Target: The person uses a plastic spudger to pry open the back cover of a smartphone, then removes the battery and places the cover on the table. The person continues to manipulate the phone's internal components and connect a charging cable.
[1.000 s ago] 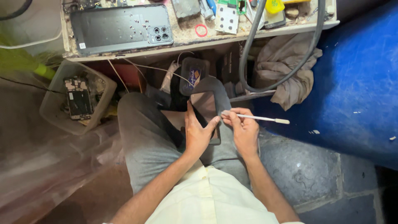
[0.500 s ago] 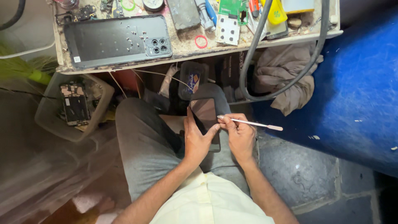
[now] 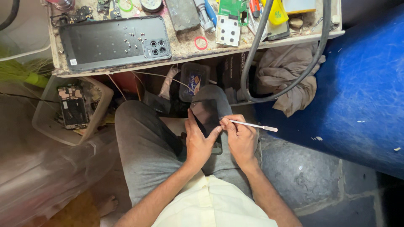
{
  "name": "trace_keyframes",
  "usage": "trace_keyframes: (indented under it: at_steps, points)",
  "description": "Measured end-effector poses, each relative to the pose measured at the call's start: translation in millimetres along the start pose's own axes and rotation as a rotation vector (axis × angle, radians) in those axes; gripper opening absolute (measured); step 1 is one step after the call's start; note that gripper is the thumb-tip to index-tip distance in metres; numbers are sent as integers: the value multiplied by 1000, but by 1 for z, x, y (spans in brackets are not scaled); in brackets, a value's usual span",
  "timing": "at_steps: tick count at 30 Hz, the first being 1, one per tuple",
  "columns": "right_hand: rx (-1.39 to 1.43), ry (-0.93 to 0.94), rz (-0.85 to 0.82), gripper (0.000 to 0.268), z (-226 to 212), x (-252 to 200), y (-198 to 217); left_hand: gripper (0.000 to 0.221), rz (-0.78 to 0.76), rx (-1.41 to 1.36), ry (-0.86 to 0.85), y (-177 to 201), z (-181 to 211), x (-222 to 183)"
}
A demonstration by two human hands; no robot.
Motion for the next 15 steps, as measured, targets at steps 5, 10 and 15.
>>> trace_keyframes:
  at_steps: [5, 10, 15]
  points:
    - [35, 81, -39, 13, -6, -4, 16, 111, 1, -57, -61, 2, 2, 1]
    - [-196, -183, -232, 42, 18, -28, 62, 112, -25, -64, -55, 2, -2, 2]
    - [-41, -537, -338, 45, 47, -60, 101, 111, -43, -82, -41, 1, -1, 2]
Point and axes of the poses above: each hand's wrist, its own x-axis towards the middle knuckle, its own y-axis out of the back of the hand, z = x × y, the point moved 6 cm from there along x, towards the middle knuckle, and after that the axes turned 15 degrees about z, right-handed, at the moved point
